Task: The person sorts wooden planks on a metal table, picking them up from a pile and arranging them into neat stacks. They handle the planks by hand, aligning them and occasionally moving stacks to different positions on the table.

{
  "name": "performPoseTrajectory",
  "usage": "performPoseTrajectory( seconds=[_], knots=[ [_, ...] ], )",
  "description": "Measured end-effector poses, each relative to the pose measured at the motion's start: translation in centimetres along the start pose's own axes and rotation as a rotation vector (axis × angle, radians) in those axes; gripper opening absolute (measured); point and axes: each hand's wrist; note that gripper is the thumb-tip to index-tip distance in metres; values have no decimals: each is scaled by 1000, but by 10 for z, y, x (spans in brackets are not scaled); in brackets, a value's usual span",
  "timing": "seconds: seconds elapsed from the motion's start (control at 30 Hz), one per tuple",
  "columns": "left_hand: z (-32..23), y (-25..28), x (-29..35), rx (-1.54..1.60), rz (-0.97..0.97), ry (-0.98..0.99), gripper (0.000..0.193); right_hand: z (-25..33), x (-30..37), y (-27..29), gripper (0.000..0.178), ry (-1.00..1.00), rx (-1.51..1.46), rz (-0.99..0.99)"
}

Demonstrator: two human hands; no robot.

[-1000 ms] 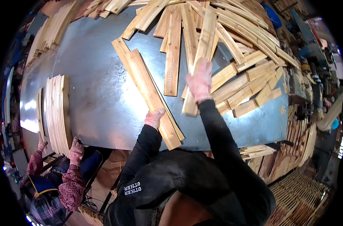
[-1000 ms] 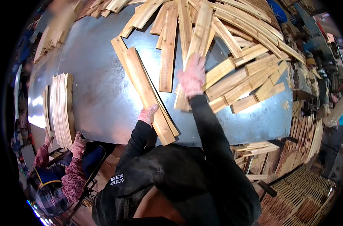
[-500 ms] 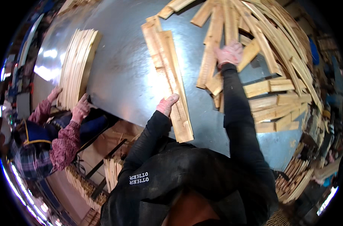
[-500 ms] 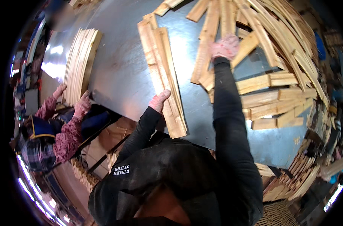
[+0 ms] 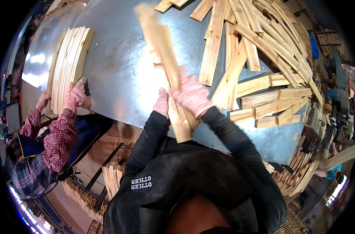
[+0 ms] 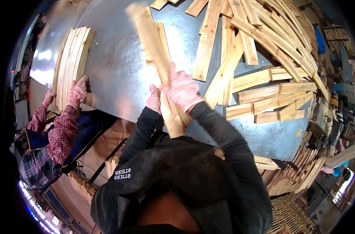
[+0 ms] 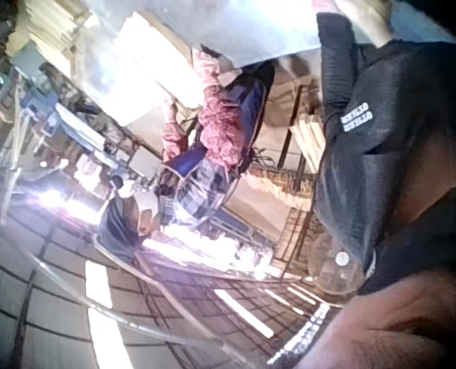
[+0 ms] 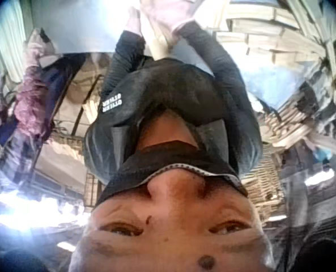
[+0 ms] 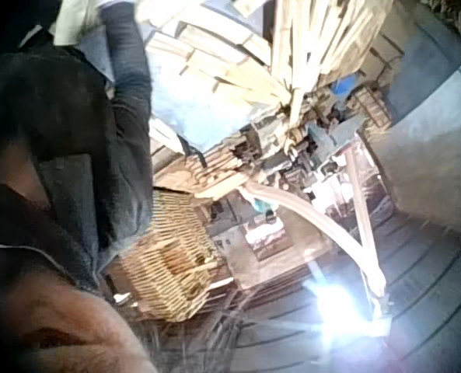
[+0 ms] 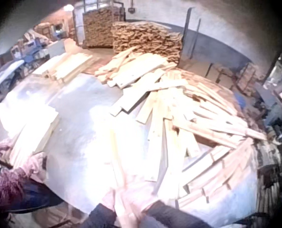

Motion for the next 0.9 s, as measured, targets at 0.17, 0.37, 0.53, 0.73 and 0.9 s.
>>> performPoseTrajectory(
  seconds=[0.17, 0.37, 0.53, 0.73, 0.9],
  knots=[
    [-28, -35, 46, -191, 171, -204, 59, -37, -36, -51, 64, 95, 24, 166],
    [-43, -29, 35, -312, 87, -267, 62, -111, -98, -71, 111, -357, 255, -594],
    [-114, 21, 65, -419, -22, -166, 52, -104, -86, -23, 94, -321, 33, -196],
    [-192, 49, 114, -1669, -817, -289, 102, -42, 3, -100, 72, -146, -1200, 195],
    [-169, 72, 78, -1611, -797, -291, 113, 73, 5, -162, 88, 111, -392, 203]
  ],
)
Point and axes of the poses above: each hand's wrist, its own x-axis away from the middle knuckle, its own y-axis out of the back of the hand, z = x × y, and after that the axes turned 6 degrees about -z, right-handed
